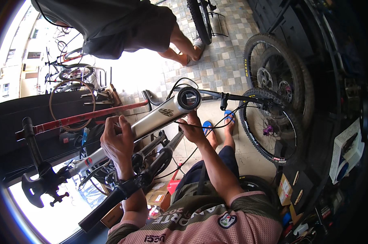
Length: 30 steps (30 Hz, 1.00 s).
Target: The person assembles a bicycle by inserting the fork into the frame, wiping the steerer tube, and installing headset components. They handle the headset cup, bearing, and fork, then place parts into a white basket.
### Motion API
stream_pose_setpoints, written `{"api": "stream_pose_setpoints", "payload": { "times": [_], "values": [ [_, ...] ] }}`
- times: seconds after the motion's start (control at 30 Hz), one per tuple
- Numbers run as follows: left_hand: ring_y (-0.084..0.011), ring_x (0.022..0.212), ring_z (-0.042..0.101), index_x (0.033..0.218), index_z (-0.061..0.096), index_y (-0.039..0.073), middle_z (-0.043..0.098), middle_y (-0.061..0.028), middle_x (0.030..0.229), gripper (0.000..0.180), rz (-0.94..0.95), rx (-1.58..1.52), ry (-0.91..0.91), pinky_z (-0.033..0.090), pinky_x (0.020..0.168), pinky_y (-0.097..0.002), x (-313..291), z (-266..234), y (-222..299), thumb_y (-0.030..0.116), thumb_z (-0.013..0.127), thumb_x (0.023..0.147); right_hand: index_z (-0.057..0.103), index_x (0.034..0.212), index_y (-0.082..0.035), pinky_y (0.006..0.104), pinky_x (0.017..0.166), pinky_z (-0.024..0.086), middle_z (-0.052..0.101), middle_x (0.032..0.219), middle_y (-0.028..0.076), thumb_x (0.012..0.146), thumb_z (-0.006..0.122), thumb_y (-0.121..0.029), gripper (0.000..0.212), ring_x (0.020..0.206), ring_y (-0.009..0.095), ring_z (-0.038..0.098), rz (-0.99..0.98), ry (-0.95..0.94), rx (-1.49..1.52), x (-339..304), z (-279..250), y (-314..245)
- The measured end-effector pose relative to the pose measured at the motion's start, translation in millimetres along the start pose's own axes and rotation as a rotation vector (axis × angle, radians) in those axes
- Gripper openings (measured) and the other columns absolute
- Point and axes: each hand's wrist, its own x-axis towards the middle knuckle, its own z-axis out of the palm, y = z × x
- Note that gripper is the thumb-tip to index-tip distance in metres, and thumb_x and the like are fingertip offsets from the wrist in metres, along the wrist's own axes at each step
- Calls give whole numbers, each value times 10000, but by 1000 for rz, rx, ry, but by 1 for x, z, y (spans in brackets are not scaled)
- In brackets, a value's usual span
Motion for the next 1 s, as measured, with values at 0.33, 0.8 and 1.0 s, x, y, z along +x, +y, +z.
{"api": "stream_pose_setpoints", "payload": {
  "times": [0.33, 0.8, 1.0],
  "values": [
    [-409, 664, 708, 945, 687, 80, 690, -167, 678, 296, -17, 57, -26, 520, 633, -513, -7, -6, -4, 370, 685, 1003, 615, 1502, -185, 407, 1007, 481, 592, 1109, 10, 916, 659, -67, 599, 1076, 183, 593, 412, -13, 1454, -15, -16, -32],
    [-465, 746, 700, 933, 721, 75, 719, -236, 755, 426, 87, 90, 12, 505, 664, -578, -3, -2, -9, 476, 616, 1033, 411, 1663, -267, 459, 991, 547, 687, 1166, 48, 925, 666, -51, 811, 1093, 219, 662, 329, -68, 1418, -43, -13, -35],
    [-472, 720, 696, 928, 718, 81, 723, -244, 762, 427, 90, 58, 34, 485, 638, -577, -5, -6, -4, 481, 615, 1034, 492, 1598, -184, 451, 1050, 501, 694, 1261, 70, 901, 758, -220, 746, 1173, 253, 647, 294, -195, 1528, -49, -6, -62]
  ]
}}
